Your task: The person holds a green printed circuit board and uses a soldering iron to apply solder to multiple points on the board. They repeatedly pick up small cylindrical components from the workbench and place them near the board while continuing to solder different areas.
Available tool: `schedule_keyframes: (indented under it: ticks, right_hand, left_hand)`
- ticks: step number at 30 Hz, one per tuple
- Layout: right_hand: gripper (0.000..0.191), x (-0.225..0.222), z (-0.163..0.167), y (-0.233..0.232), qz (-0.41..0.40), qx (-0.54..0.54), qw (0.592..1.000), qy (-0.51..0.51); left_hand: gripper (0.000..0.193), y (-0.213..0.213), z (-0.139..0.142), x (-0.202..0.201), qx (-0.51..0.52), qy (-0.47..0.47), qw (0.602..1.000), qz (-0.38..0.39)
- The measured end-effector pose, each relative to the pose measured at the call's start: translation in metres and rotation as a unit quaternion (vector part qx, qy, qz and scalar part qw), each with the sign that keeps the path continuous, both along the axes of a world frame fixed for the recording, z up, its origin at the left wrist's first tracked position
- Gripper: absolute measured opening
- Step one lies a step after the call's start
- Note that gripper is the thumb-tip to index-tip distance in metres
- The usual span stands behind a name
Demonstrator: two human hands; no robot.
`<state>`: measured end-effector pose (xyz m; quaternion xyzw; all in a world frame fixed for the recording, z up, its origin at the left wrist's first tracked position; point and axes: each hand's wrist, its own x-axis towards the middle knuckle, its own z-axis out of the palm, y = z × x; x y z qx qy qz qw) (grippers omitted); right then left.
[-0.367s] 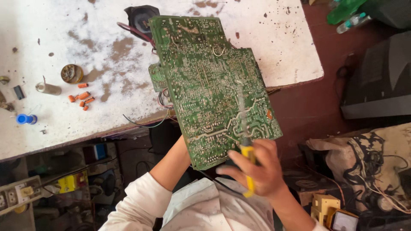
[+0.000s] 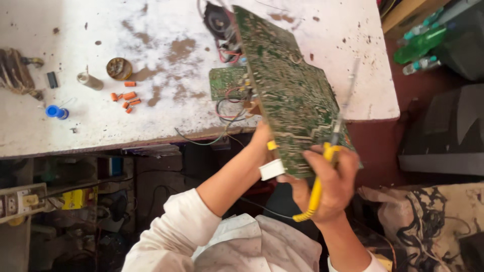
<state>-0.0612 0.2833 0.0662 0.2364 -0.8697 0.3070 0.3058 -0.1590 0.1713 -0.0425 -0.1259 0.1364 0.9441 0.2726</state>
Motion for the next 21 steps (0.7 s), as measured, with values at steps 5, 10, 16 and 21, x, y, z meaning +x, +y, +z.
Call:
schedule_keyframes:
  ticks: [5, 10, 16, 21]
  right_hand:
    - [0.034, 0.029, 0.007, -0.018, -0.014, -0.065, 0.996, -0.052]
    - [0.037, 0.035, -0.003, -0.048, -0.123, -0.077, 0.989, 0.005]
    - [0.036, 0.015, -0.007, -0.039, -0.323, -0.136, 0.935, 0.061]
    - [0.045, -0.011, -0.005, -0.019, -0.053, -0.518, 0.853, 0.029]
  left_hand:
    - [0.049, -0.005, -0.004, 0.022, -0.074, -0.041, 0.996, -0.004]
    - [0.029, -0.035, 0.035, 0.034, -0.080, -0.056, 0.992, 0.080]
    - [0.005, -0.091, 0.081, 0.057, -0.107, 0.071, 0.989, 0.076]
    - [0.006, -0.150, 0.080, 0.070, -0.289, 0.219, 0.923, 0.129]
